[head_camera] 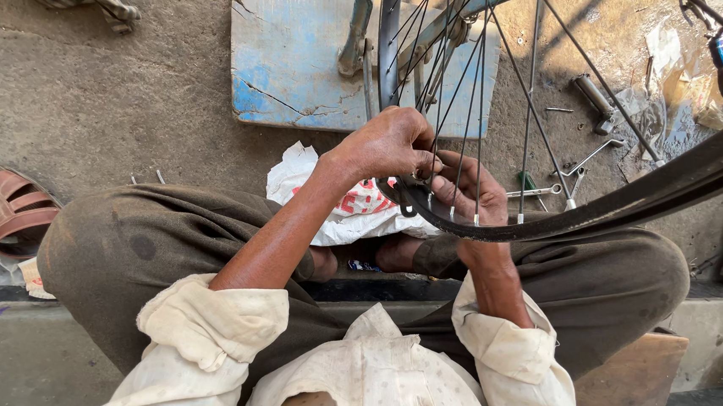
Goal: The person sits on the ground and uses a spoke wrench to tighten the nipples on a bicycle wheel mounted on a truing stand. They repeatedly rotate the wheel, check alignment, and adjust individual spokes to true the rim.
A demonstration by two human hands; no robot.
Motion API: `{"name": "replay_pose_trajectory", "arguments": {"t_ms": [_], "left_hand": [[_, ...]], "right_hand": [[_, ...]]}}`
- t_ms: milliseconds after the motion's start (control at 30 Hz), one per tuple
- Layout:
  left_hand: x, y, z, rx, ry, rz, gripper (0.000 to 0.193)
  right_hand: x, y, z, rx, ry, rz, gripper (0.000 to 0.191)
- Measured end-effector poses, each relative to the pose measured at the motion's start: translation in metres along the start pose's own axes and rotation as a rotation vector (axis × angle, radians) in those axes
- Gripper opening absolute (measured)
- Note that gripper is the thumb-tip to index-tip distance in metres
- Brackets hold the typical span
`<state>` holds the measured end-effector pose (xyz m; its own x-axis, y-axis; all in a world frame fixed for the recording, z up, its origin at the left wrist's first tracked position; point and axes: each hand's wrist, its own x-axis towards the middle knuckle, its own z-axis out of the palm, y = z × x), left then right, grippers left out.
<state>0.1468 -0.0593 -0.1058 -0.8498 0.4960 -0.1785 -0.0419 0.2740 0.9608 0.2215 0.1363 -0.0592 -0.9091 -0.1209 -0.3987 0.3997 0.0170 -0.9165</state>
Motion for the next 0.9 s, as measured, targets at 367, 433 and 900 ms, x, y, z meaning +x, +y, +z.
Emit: {"name": "replay_pose_trajectory", "arguments": {"t_ms": [367,433,900], "left_hand": [[-0.01,-0.003,0.021,0.081,0.16,-0.049,0.025],[-0.004,-0.004,0.002,-0.178,-0.054,-0.126,0.028],[-0.008,0.016,0.012,0.32,0.161,-0.116,0.034]], "right_hand": [[0.0,0.033,0.04,0.635,0.036,0.117,0.025],[0.008,0.032,0.042,0.68,0.032,0.157,0.024],[0.006,-0.005,-0.001,-0.09,-0.052,0.052,0.05]]}}
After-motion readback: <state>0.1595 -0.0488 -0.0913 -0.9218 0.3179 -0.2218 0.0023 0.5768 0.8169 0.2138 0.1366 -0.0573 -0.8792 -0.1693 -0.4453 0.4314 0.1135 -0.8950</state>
